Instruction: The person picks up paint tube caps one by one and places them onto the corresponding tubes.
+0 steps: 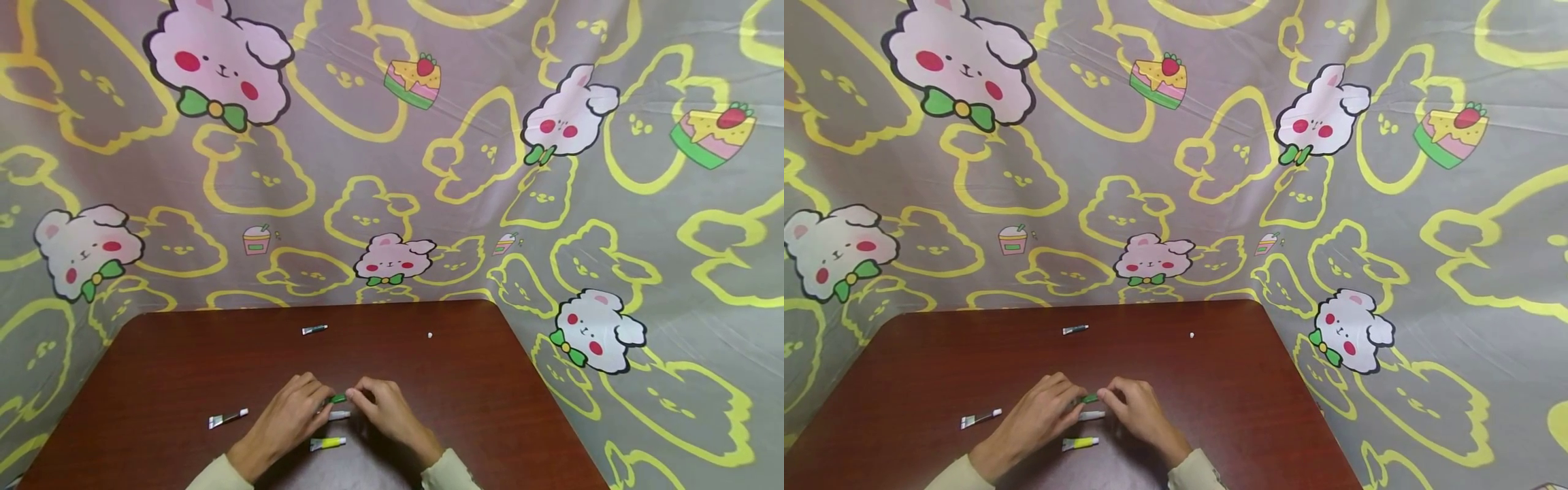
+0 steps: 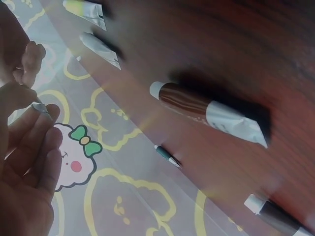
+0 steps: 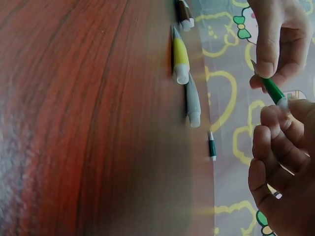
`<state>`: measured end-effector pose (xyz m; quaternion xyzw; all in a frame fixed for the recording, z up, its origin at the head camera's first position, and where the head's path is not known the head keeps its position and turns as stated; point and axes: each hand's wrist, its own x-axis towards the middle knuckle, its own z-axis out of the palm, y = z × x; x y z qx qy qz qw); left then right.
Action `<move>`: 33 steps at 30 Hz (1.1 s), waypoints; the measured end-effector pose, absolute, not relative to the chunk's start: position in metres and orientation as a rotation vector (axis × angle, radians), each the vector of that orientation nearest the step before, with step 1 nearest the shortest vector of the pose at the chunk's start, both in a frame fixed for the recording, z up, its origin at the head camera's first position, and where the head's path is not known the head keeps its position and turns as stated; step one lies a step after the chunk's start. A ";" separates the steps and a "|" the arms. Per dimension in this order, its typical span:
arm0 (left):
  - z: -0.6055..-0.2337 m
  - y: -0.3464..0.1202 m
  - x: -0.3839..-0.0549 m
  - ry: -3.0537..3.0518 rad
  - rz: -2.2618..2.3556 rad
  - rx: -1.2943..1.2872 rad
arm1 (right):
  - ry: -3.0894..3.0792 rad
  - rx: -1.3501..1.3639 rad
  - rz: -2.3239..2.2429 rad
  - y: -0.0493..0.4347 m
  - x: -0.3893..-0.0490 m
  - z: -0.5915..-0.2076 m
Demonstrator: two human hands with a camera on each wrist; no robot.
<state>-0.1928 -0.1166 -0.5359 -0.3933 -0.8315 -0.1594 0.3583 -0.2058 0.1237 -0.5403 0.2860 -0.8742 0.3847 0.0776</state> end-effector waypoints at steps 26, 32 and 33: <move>-0.537 -0.116 -0.191 -2.182 -0.420 -0.982 | -2.525 0.942 1.368 0.125 -0.204 -0.542; -0.536 -0.116 -0.191 -2.176 -0.420 -0.983 | -2.558 0.893 1.369 0.125 -0.204 -0.542; -0.536 -0.116 -0.191 -2.172 -0.419 -0.984 | -2.556 0.890 1.358 0.125 -0.204 -0.542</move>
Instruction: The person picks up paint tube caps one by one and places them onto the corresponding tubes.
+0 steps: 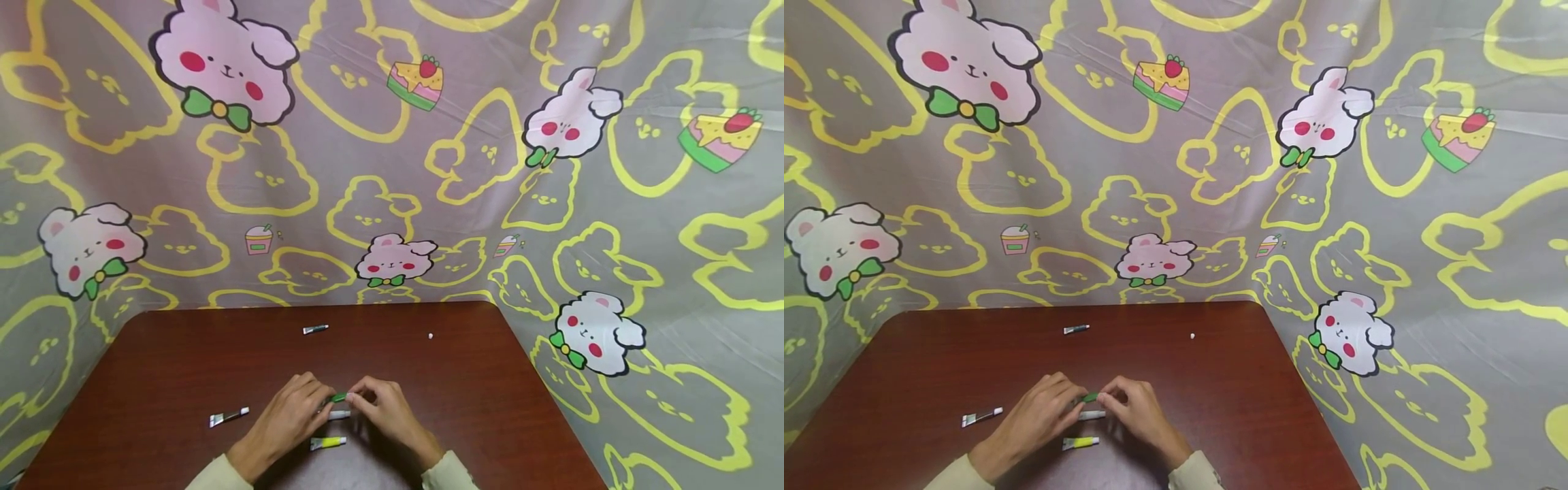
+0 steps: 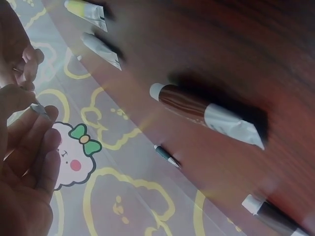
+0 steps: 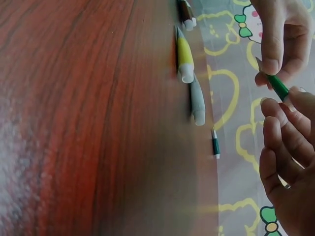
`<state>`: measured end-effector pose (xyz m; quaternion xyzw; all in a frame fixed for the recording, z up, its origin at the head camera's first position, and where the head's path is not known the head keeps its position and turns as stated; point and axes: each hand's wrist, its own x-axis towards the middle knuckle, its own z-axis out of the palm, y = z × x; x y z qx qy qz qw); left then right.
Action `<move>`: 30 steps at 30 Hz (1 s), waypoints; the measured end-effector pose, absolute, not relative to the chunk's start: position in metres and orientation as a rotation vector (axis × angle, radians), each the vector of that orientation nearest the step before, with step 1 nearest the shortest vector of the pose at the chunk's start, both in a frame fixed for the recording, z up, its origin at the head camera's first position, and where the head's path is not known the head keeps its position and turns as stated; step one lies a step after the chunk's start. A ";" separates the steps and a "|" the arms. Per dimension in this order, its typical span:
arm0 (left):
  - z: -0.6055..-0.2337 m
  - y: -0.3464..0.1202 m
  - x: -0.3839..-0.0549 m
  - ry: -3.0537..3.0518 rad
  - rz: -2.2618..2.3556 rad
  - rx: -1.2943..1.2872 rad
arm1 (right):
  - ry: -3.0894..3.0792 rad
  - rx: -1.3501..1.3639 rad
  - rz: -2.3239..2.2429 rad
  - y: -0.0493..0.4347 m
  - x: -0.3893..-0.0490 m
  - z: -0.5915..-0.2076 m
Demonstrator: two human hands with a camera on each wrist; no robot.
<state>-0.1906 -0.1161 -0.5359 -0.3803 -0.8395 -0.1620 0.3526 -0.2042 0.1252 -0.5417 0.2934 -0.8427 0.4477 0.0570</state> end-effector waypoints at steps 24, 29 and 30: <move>-0.534 -0.112 -0.191 -2.162 -0.416 -0.978 | -2.430 0.996 1.343 0.130 -0.204 -0.545; -0.534 -0.112 -0.190 -2.170 -0.422 -0.977 | -2.445 0.965 1.311 0.131 -0.204 -0.544; -0.534 -0.112 -0.190 -2.169 -0.423 -0.979 | -2.451 0.956 1.312 0.131 -0.204 -0.543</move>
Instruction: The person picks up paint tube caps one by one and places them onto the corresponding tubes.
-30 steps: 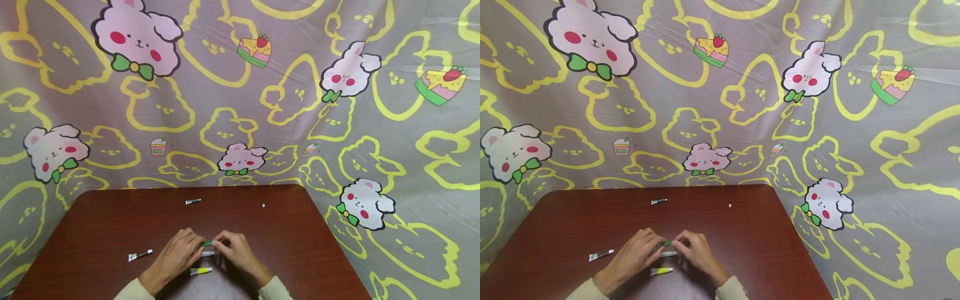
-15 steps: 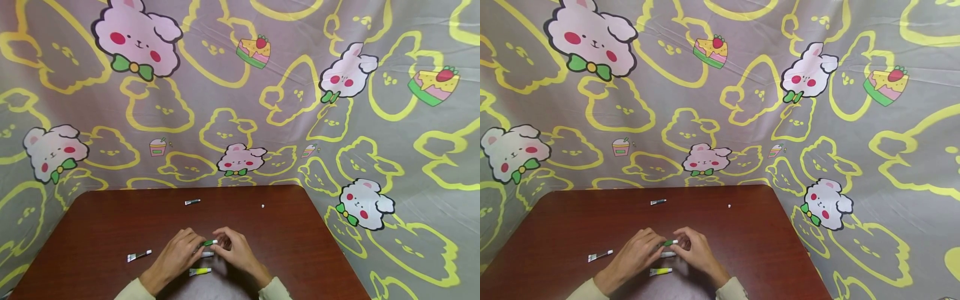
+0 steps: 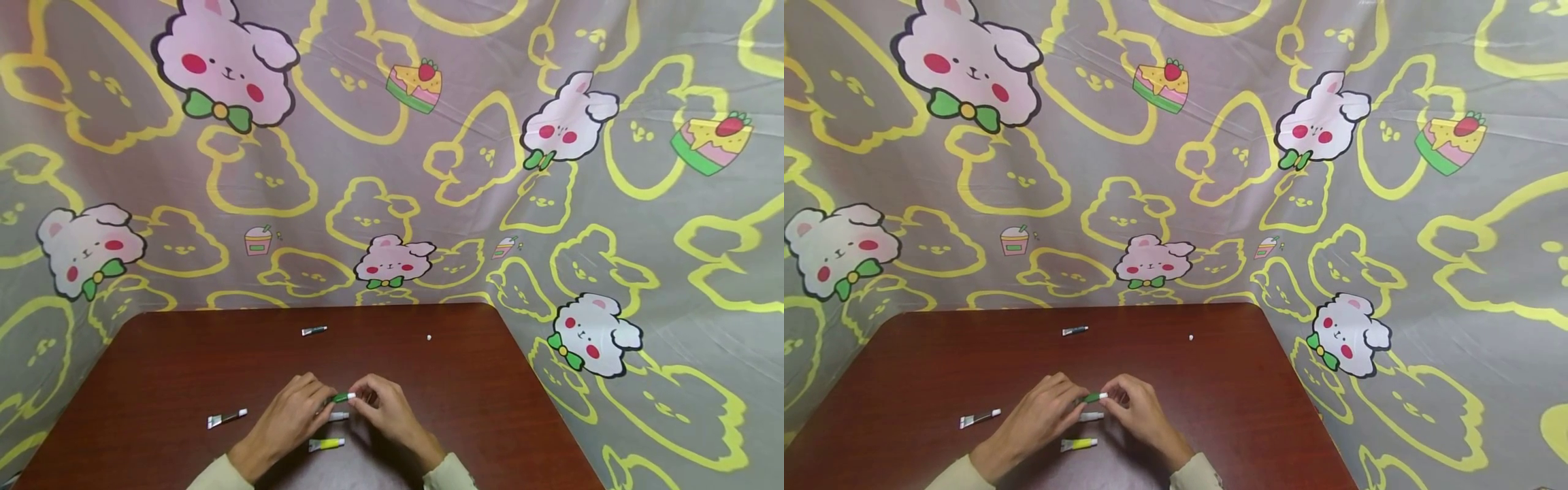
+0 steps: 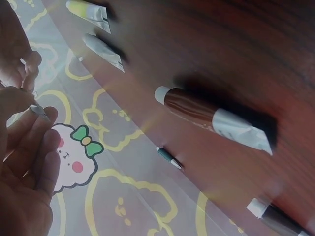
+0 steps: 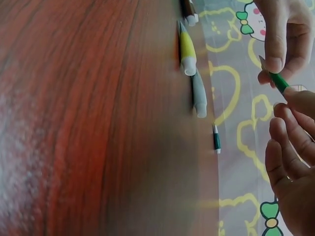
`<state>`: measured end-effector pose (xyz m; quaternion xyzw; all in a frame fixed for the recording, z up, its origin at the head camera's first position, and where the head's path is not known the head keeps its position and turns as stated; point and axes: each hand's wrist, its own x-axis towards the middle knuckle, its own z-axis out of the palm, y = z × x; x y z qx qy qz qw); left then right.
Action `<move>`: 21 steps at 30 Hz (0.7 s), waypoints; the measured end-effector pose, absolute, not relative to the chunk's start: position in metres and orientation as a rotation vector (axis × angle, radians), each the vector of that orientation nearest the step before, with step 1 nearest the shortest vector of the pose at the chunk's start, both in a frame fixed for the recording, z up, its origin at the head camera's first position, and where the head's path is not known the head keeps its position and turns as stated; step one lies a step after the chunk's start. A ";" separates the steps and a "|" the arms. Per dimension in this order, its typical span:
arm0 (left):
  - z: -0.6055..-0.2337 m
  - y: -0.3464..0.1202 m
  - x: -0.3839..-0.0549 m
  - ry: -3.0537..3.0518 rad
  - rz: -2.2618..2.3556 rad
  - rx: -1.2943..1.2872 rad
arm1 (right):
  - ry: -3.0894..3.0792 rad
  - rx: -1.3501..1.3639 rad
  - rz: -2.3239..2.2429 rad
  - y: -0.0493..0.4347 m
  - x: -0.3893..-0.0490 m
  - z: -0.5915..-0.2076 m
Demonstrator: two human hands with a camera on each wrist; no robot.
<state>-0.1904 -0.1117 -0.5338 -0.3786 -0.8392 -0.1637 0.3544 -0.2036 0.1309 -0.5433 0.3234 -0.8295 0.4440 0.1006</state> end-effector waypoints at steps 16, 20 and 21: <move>-0.533 -0.109 -0.192 -2.148 -0.414 -0.989 | -2.452 0.944 1.276 0.133 -0.205 -0.541; -0.534 -0.109 -0.191 -2.163 -0.427 -0.987 | -2.434 0.970 1.255 0.134 -0.206 -0.541; -0.534 -0.108 -0.190 -2.169 -0.428 -0.986 | -2.431 0.974 1.251 0.134 -0.206 -0.541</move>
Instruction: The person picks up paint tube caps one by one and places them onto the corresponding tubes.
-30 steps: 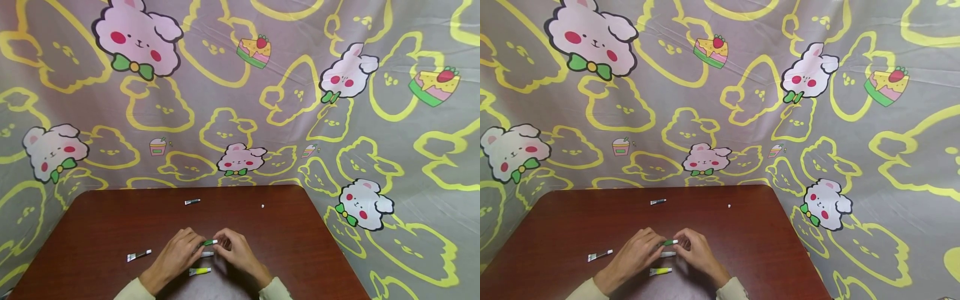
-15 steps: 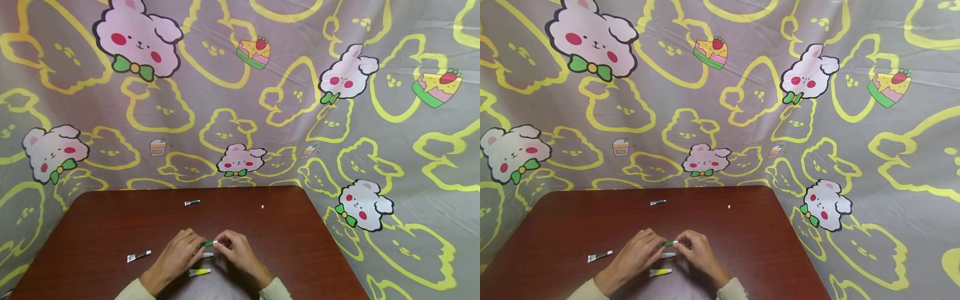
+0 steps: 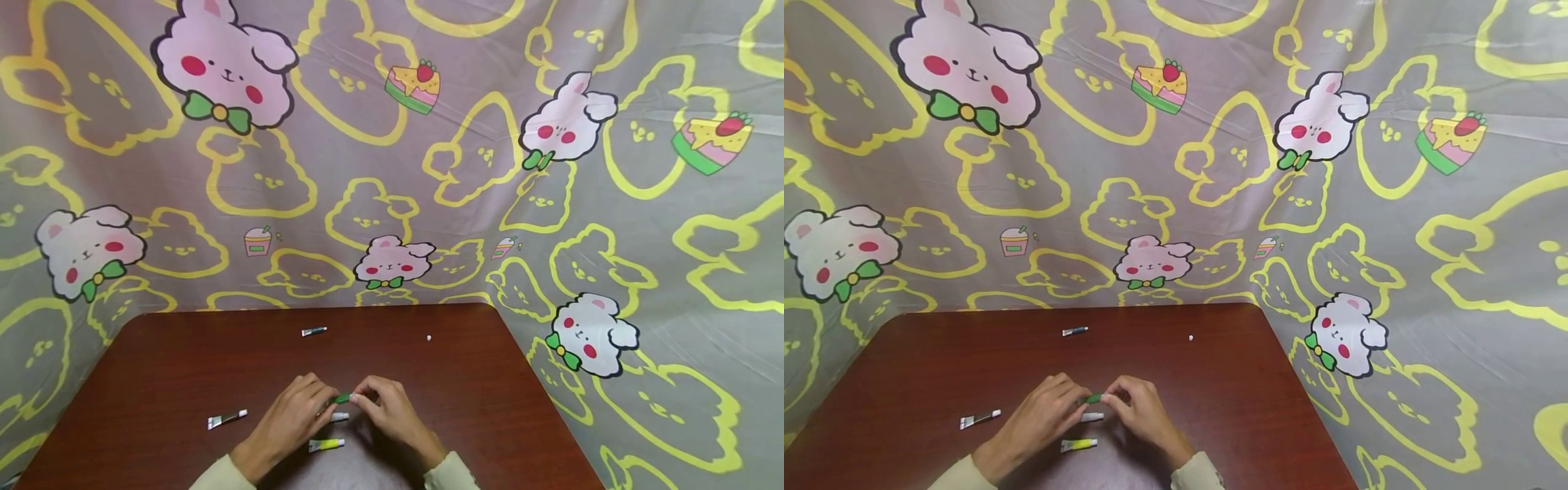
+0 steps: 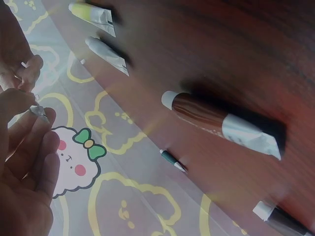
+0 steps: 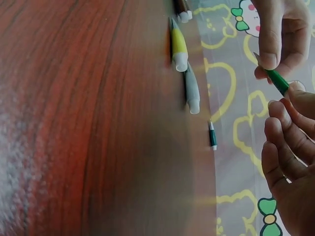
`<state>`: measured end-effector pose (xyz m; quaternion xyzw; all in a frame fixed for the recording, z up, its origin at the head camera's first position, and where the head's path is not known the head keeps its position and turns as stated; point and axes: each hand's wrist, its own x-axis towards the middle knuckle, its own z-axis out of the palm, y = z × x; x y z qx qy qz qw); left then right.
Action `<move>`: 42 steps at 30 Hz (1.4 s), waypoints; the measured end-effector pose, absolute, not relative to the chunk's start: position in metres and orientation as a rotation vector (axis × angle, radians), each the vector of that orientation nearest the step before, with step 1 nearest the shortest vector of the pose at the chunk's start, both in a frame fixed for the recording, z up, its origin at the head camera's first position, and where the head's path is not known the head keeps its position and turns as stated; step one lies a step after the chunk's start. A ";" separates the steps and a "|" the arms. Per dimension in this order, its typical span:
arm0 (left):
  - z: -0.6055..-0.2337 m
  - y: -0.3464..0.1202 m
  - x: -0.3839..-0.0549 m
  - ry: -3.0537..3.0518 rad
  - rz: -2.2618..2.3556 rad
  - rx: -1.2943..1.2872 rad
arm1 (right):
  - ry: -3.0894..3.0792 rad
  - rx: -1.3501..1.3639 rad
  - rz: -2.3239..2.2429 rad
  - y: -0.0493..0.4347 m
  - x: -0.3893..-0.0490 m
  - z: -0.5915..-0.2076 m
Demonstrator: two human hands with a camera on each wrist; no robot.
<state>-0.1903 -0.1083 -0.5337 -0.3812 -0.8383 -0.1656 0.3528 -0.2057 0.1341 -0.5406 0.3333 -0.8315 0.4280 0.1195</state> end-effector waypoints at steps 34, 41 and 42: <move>-0.546 -0.110 -0.198 -2.201 -0.394 -0.957 | -2.531 0.726 1.244 0.157 -0.217 -0.552; -0.549 -0.113 -0.203 -2.201 -0.400 -0.949 | -2.521 0.675 1.200 0.171 -0.227 -0.557; -0.550 -0.114 -0.204 -2.202 -0.402 -0.947 | -2.521 0.666 1.186 0.173 -0.228 -0.558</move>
